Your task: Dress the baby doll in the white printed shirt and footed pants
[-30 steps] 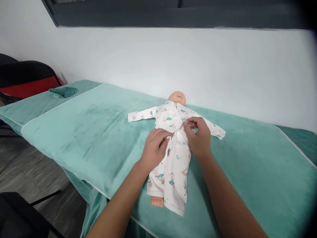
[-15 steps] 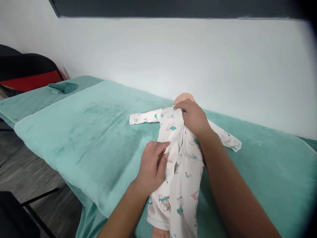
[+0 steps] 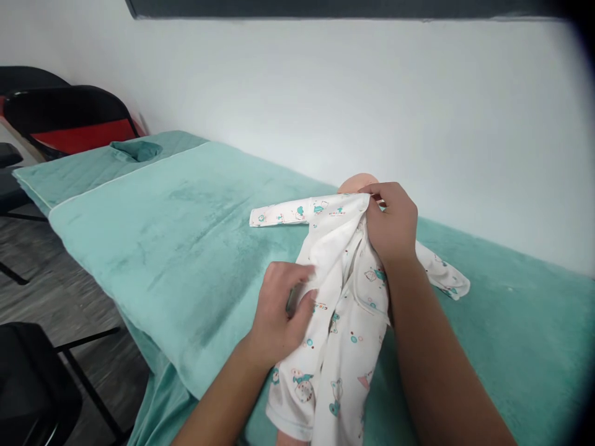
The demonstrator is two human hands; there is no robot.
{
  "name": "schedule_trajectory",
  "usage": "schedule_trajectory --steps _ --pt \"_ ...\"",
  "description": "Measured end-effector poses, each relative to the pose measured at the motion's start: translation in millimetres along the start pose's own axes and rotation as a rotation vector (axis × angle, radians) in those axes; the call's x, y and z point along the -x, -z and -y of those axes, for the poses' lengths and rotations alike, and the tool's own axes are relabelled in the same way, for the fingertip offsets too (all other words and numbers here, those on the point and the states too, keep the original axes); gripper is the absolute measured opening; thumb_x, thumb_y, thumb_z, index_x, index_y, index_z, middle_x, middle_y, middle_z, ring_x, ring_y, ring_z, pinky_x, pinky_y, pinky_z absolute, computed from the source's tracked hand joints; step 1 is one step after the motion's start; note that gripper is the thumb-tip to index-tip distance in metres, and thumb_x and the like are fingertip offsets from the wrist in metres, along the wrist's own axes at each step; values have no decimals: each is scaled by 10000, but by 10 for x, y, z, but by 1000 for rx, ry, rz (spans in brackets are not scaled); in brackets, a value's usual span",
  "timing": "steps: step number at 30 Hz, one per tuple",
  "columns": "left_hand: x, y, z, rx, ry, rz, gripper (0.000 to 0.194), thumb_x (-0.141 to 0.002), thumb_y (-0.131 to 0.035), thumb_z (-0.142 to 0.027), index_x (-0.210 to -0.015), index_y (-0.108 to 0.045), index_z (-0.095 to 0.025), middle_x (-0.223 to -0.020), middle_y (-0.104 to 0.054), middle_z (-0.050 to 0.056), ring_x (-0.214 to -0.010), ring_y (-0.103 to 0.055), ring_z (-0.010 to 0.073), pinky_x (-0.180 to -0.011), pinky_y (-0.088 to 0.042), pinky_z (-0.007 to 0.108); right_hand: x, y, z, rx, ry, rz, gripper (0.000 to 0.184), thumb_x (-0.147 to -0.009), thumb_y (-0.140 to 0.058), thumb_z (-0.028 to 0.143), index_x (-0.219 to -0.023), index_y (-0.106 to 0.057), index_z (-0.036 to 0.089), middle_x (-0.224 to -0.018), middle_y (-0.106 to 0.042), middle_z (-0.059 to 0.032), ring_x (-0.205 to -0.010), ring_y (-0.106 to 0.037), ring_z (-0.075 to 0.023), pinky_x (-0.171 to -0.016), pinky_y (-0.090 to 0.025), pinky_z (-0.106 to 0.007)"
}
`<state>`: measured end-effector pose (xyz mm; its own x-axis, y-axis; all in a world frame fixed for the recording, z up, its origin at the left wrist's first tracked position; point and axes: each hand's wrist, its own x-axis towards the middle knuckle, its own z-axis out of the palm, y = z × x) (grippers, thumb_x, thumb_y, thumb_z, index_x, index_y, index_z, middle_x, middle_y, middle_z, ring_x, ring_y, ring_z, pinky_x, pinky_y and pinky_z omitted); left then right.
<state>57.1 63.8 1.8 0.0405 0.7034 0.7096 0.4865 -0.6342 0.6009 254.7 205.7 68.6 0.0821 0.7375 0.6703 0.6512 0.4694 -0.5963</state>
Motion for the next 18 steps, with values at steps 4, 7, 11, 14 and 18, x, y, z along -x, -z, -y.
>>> schedule_trajectory --steps 4,7,11,14,18 --pt "11 6 33 -50 240 26 422 -924 -623 -193 -1333 -552 -271 -1149 -614 57 -1090 -572 202 -961 -469 386 0 -33 -72 14 -113 76 221 -812 -483 148 -934 -645 238 -1104 -670 -67 -1018 -615 -243 -882 -497 -434" --pt "4 16 60 -23 280 73 215 -972 -574 -214 -1171 -648 -250 -1098 -631 37 -1039 -599 168 -923 -474 342 14 -43 -79 -20 -125 101 221 -836 -480 159 -963 -640 244 -1151 -661 -60 -1060 -600 -244 -894 -489 -431" --pt "-15 34 59 23 268 59 132 -986 -557 -208 -1067 -660 -225 -1013 -652 20 -972 -603 147 -866 -464 311 8 -28 -85 -74 -216 178 235 -858 -480 180 -996 -656 254 -1141 -692 -48 -1032 -622 -245 -881 -490 -430" --pt "-16 75 39 147 310 78 123 -990 -557 -221 -1021 -676 -231 -972 -650 9 -920 -600 134 -831 -450 296 -15 -8 -102 -66 -278 229 279 -852 -501 195 -1044 -692 261 -1219 -688 -58 -1121 -610 -280 -935 -474 -470" --pt "-3 139 20 296 400 104 167 -1001 -547 -276 -977 -708 -236 -931 -628 6 -860 -575 126 -790 -427 290 -33 -1 -108 -69 -274 216 254 -848 -517 208 -992 -723 242 -1160 -713 -66 -1120 -609 -289 -986 -448 -490"
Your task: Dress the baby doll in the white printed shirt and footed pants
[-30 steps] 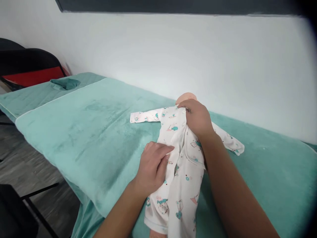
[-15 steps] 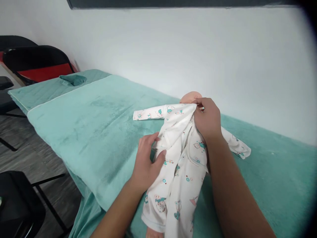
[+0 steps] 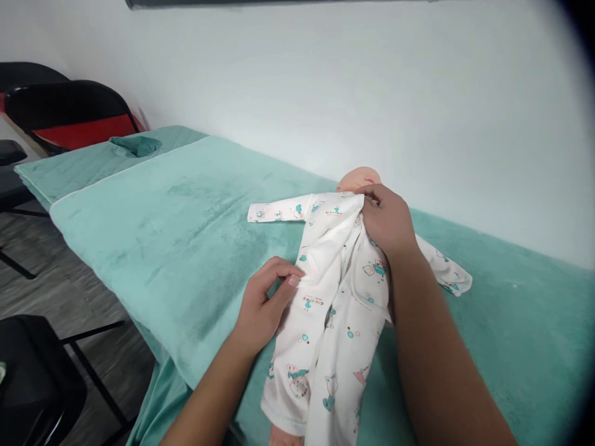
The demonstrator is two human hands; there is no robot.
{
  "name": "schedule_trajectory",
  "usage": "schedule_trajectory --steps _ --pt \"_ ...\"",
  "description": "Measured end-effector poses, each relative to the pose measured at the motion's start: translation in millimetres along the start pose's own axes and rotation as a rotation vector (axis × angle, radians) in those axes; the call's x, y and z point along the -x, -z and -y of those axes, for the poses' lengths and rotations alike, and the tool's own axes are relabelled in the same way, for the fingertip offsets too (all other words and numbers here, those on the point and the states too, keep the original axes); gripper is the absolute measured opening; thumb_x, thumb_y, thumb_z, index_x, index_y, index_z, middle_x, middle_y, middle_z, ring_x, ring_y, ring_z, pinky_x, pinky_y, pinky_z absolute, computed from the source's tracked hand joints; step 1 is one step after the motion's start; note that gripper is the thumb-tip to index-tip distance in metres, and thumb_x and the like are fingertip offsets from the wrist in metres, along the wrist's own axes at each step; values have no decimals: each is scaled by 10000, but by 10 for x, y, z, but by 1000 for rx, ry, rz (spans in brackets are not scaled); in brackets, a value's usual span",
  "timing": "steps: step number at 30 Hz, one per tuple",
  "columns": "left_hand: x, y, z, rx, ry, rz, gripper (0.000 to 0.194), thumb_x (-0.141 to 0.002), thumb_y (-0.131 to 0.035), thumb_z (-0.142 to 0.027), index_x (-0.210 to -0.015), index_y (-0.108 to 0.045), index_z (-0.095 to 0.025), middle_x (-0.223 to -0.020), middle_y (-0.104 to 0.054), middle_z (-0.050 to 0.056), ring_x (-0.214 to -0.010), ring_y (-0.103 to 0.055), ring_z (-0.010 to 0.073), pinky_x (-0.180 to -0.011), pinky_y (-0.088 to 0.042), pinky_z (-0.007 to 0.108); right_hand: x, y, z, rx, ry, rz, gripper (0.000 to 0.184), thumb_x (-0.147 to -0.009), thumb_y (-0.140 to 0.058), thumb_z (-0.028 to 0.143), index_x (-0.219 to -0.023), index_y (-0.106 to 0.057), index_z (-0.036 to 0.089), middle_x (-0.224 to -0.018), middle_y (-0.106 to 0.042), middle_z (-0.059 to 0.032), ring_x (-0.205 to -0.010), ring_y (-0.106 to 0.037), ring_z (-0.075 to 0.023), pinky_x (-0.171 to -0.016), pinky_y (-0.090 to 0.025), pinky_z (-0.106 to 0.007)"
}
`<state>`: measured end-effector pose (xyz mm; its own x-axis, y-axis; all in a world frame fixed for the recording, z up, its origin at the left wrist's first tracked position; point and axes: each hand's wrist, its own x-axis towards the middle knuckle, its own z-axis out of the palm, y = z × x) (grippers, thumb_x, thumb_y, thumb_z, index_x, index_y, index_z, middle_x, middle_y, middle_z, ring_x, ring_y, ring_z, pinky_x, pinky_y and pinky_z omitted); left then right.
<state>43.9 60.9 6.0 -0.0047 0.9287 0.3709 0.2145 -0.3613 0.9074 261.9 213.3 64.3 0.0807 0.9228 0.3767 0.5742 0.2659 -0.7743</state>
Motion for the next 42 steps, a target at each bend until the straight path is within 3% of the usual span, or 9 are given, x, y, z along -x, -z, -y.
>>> schedule_trajectory --steps 5,8,13,16,19,24,29,33,42 --pt "-135 -45 -83 -66 -10 13 203 -972 -593 -360 -1096 -691 -232 -829 -546 -8 -785 -511 136 -749 -402 305 -9 -26 0 22 72 -46 216 -865 -474 177 -926 -674 228 -1084 -702 -71 -1021 -618 -257 -911 -478 -437" --pt "-299 -138 -186 -259 -78 79 236 -873 -723 -412 -893 -673 -183 -789 -505 -4 -789 -482 157 -733 -389 318 -26 -30 -7 49 79 -43 194 -873 -484 193 -925 -668 224 -1085 -683 -83 -996 -617 -257 -876 -486 -431" --pt "-391 -256 -327 -423 -289 64 285 -983 -550 -265 -721 -594 -163 -783 -562 34 -784 -492 161 -730 -392 337 -44 -20 -14 176 68 -57 206 -853 -494 187 -924 -684 216 -1142 -652 -115 -1131 -580 -293 -990 -454 -480" --pt "-386 -277 -378 -352 -410 233 246 -974 -573 -257 -759 -652 -169 -802 -639 35 -784 -547 154 -759 -426 334 -29 -19 2 200 70 -68 241 -824 -553 226 -1034 -670 205 -1213 -611 -135 -1155 -564 -299 -1039 -438 -489" --pt "-534 -302 -421 -241 -320 309 378 -995 -542 -315 -656 -628 -171 -703 -625 20 -729 -565 139 -731 -442 311 -4 -15 49 269 -7 -102 359 -791 -619 295 -1130 -608 177 -1232 -572 -173 -1149 -554 -329 -1014 -448 -503" --pt "-1259 -459 -419 -188 -95 25 246 -954 -566 -318 -784 -696 -197 -827 -674 15 -779 -596 141 -741 -442 289 2 38 148 372 -157 -65 197 -805 -592 314 -963 -579 197 -1017 -643 -129 -943 -594 -302 -834 -469 -444" --pt "-1902 -752 -354 -312 67 222 268 -857 -571 -253 -596 -591 -196 -640 -577 19 -617 -499 143 -614 -357 307 -32 147 119 231 -215 -56 57 -767 -601 276 -777 -615 223 -788 -670 -38 -739 -571 -211 -692 -426 -345" --pt "-2007 -899 -286 -421 107 229 293 -823 -619 -299 -557 -544 -200 -631 -586 38 -618 -498 161 -636 -358 323 -48 135 56 -97 -248 -174 75 -735 -627 279 -723 -664 215 -697 -649 -6 -639 -542 -162 -603 -406 -304" --pt "-1943 -884 -113 64 101 83 165 -852 -602 -298 -734 -630 -187 -736 -648 18 -688 -550 140 -694 -434 290 -54 -12 -20 -507 -296 -203 52 -675 -707 240 -714 -710 206 -623 -591 22 -535 -488 -110 -504 -408 -262"
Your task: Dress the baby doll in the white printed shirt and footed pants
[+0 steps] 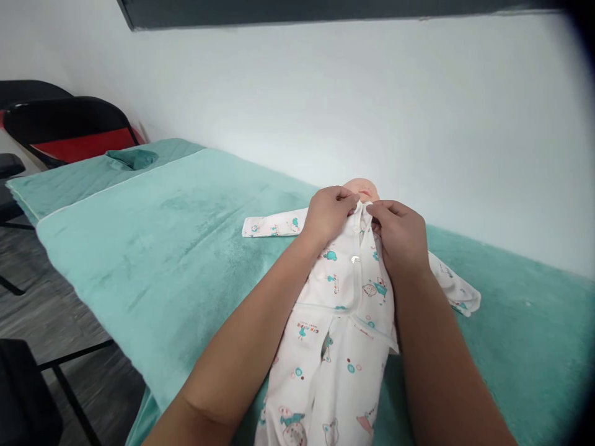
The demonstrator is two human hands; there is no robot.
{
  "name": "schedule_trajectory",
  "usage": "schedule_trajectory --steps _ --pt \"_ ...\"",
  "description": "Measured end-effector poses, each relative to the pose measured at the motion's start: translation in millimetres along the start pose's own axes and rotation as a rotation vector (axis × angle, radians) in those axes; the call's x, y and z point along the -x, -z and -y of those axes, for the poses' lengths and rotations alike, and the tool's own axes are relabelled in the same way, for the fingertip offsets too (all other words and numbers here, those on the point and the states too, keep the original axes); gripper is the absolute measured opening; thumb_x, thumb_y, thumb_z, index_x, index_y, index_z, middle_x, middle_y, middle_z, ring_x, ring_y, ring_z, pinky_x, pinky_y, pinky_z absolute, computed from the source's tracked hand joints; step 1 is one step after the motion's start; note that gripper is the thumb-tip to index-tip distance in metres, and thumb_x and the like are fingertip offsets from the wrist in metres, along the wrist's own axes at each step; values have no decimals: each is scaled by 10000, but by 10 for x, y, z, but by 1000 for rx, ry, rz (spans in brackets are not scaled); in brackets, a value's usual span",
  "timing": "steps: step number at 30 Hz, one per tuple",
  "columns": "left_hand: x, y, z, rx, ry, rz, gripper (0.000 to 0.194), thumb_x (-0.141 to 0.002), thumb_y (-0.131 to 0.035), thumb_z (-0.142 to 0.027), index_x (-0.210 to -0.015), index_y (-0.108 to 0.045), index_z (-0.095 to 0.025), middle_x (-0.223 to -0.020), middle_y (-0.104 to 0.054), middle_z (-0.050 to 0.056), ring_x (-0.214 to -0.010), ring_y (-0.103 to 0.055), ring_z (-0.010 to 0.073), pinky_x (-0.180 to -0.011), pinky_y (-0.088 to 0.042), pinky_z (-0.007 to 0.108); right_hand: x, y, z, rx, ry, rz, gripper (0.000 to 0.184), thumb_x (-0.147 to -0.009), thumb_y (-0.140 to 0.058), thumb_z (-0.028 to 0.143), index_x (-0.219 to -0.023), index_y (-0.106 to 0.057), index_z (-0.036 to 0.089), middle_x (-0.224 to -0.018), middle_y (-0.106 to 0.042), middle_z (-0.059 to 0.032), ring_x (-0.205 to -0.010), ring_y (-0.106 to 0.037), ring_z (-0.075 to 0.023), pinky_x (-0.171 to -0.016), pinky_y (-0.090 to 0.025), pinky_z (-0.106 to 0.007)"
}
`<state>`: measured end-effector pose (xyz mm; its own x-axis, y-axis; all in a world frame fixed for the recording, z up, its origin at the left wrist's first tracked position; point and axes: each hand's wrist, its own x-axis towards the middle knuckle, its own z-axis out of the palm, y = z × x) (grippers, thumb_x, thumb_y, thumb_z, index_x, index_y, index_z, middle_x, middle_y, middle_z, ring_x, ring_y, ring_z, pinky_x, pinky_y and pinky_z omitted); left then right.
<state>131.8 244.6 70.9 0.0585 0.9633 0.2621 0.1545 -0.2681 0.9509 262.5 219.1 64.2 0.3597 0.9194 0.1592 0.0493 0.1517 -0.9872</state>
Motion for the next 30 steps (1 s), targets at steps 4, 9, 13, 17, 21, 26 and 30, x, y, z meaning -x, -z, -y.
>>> schedule_trajectory --steps 4,9,13,17,21,26,30 --pt "14 -12 -12 26 -23 40 170 -839 -600 -275 -698 -614 -181 -728 -636 14 -680 -525 130 -666 -405 285 -18 4 -22 -90 -17 15 59 -672 -728 226 -719 -712 195 -613 -563 32 -535 -479 -91 -507 -406 -242" --pt "11 -10 17 72 11 39 95 -836 -622 -250 -776 -617 -176 -795 -661 21 -731 -570 127 -697 -432 274 -19 -11 -29 -97 8 27 46 -678 -720 204 -722 -706 198 -650 -572 35 -542 -480 -81 -531 -426 -241" --pt "4 -10 32 77 18 44 66 -849 -628 -238 -828 -600 -183 -792 -654 16 -753 -600 129 -712 -448 270 -24 -10 -49 -25 67 39 61 -689 -717 226 -750 -719 214 -663 -579 38 -548 -482 -90 -551 -442 -255" --pt "2 -7 49 136 7 91 20 -872 -595 -196 -858 -591 -182 -770 -628 2 -715 -580 111 -709 -456 262 -13 7 -26 67 100 53 86 -707 -721 258 -785 -736 226 -652 -585 37 -559 -493 -103 -576 -452 -269" --pt "0 2 71 143 -18 114 43 -896 -554 -185 -883 -594 -189 -753 -608 -8 -694 -562 103 -703 -451 255 22 19 59 200 125 88 73 -712 -724 260 -770 -746 220 -695 -641 17 -587 -498 -113 -597 -441 -279" --pt "16 12 40 83 -13 132 148 -929 -560 -322 -922 -633 -194 -833 -666 24 -765 -602 125 -735 -462 265 10 59 77 335 163 119 130 -732 -743 322 -822 -769 232 -727 -668 1 -638 -525 -145 -614 -422 -297" --pt "26 25 3 73 30 122 149 -870 -629 -331 -935 -632 -197 -824 -661 23 -748 -607 131 -702 -452 268 -60 142 -18 203 121 253 167 -785 -700 332 -899 -784 244 -903 -734 -15 -820 -626 -183 -747 -481 -329"
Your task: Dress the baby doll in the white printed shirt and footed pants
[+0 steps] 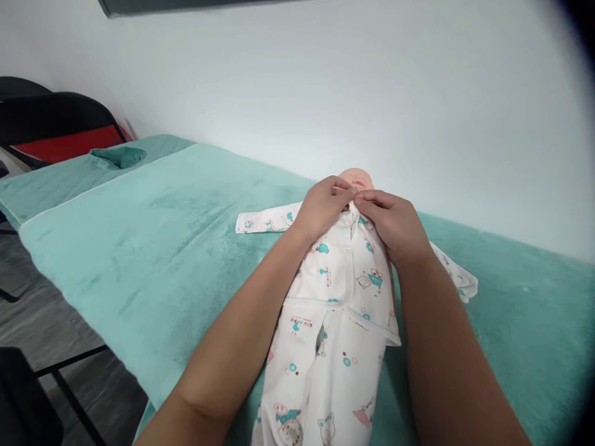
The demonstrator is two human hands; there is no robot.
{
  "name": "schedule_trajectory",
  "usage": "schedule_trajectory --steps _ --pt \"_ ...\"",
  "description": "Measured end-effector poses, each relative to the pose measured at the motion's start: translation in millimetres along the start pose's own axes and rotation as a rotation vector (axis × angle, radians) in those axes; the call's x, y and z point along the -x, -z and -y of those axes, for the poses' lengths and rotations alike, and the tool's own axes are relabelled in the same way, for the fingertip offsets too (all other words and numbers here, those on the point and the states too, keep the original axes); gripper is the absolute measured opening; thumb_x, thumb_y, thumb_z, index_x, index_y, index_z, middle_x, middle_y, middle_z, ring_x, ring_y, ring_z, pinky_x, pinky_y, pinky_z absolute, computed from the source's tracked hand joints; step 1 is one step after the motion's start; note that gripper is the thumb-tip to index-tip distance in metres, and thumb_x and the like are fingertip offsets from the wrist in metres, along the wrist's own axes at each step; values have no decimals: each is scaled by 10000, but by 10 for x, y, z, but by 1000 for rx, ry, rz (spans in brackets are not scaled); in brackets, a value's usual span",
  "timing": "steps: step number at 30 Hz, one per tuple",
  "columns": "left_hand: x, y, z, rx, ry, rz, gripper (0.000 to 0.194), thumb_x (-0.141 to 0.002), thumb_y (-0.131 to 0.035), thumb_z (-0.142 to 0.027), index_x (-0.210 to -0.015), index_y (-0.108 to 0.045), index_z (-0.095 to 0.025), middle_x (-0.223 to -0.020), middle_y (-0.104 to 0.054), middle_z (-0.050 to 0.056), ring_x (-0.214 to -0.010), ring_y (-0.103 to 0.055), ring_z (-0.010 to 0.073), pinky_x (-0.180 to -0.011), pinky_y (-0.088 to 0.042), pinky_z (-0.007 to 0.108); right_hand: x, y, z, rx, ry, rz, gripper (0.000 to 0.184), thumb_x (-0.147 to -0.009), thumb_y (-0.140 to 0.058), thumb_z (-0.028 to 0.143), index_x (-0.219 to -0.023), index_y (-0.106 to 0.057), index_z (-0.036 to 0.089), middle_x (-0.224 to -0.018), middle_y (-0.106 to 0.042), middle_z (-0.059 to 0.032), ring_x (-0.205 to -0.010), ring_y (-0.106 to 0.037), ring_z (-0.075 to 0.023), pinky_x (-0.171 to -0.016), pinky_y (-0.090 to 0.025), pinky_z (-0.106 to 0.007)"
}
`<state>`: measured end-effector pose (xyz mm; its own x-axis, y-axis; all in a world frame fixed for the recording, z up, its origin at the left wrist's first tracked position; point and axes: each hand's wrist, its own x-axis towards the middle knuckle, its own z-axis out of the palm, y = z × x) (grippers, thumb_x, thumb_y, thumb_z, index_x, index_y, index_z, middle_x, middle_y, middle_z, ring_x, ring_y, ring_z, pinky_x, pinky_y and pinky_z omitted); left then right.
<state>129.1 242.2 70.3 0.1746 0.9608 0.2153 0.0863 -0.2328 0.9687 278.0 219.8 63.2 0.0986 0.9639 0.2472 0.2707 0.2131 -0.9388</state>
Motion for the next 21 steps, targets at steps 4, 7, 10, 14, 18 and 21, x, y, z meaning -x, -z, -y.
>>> schedule_trajectory --steps 4,7,10,14,18,21 --pt "1 9 -36 23 42 -20 161 -814 -631 -232 -971 -624 -195 -829 -663 27 -741 -608 136 -685 -449 272 -37 30 -99 -95 3 47 144 -759 -695 246 -882 -770 236 -958 -734 -14 -897 -639 -184 -838 -490 -352" --pt "-5 6 -54 18 67 -31 176 -779 -622 -193 -955 -616 -191 -808 -658 23 -722 -606 136 -674 -449 276 -58 11 -125 -97 -1 12 141 -726 -727 243 -866 -718 229 -841 -679 7 -779 -601 -159 -756 -489 -334" --pt "-15 1 -50 16 73 -48 156 -756 -625 -193 -908 -589 -198 -769 -645 8 -694 -597 134 -649 -436 274 -69 -8 -125 -82 -7 2 204 -707 -749 256 -895 -672 236 -803 -630 20 -709 -557 -145 -674 -469 -309" --pt "-21 -5 -30 29 79 -55 180 -742 -643 -194 -900 -556 -207 -776 -637 3 -685 -589 129 -641 -431 274 -69 -18 -108 -33 -3 -3 239 -705 -748 277 -920 -649 242 -783 -598 23 -676 -525 -143 -621 -430 -296" --pt "-16 -26 -10 -33 56 -74 172 -750 -630 -198 -900 -547 -212 -799 -631 3 -659 -544 117 -618 -395 272 -66 -29 -90 3 6 -30 228 -691 -736 259 -899 -645 240 -736 -552 39 -644 -481 -128 -604 -385 -287" --pt "-17 -48 9 -135 -39 -106 136 -749 -594 -165 -850 -521 -219 -771 -593 -14 -647 -491 114 -610 -358 272 -67 -32 -87 28 -11 -38 255 -680 -715 239 -926 -649 246 -684 -505 51 -600 -438 -120 -572 -354 -280"
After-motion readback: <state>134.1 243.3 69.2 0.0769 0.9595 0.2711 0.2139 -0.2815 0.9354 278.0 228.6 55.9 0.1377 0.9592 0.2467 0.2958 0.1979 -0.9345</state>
